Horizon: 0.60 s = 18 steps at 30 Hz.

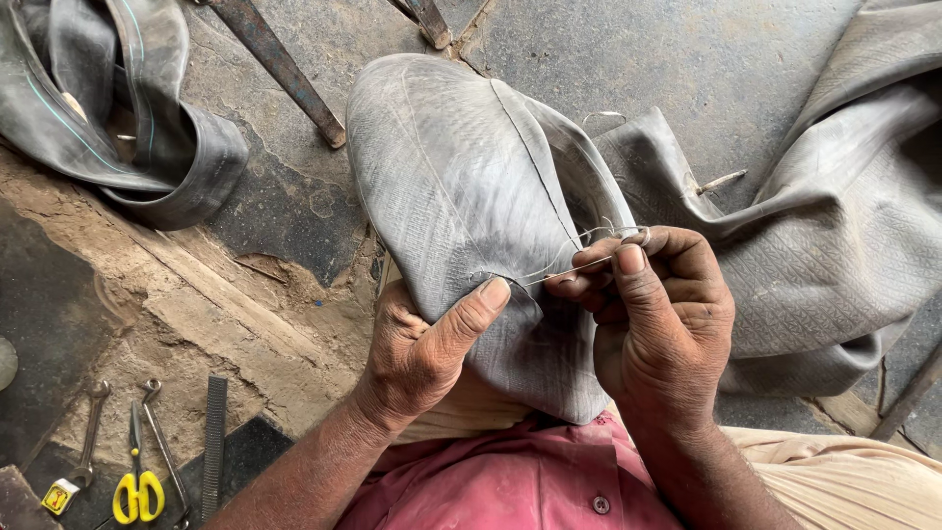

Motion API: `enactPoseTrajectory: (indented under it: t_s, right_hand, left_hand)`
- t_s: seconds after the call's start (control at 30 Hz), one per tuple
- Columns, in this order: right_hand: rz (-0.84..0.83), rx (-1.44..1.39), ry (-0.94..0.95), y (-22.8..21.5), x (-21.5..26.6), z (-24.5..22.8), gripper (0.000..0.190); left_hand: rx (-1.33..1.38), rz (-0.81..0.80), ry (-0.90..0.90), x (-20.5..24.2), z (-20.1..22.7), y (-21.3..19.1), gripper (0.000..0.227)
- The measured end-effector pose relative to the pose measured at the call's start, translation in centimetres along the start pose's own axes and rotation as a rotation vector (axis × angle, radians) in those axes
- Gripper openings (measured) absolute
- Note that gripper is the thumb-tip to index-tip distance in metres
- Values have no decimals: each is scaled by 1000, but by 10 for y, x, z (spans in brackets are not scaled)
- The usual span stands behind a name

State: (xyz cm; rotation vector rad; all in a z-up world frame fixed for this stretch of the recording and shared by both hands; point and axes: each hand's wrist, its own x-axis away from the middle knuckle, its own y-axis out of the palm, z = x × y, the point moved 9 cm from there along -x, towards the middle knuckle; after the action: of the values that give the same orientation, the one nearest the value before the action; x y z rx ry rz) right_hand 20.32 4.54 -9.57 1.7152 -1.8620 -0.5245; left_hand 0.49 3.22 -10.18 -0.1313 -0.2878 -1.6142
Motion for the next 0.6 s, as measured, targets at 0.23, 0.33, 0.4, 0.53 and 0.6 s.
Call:
enactPoseTrajectory:
  t_s: [0.23,0.33,0.4,0.53,0.6]
  right_hand:
    - [17,63,-8,3,0,1,12]
    - [6,50,40,3,-2,5,13]
    - [18,32,63,1,-2,7,13]
    - [56,-12,123,-4,-4,14,12]
    - [61,-34,154,-6,-6,17,13]
  left_hand:
    - [-9,-27,54,0,6,-2,16]
    - [-30,-34,68,0,7,-2,16]
    - [-33,-32,56,0,6,-2,15]
    - [-44,-21,27,-1,3,-3,13]
    - [-49,-17,29,-1,3,-3,13]
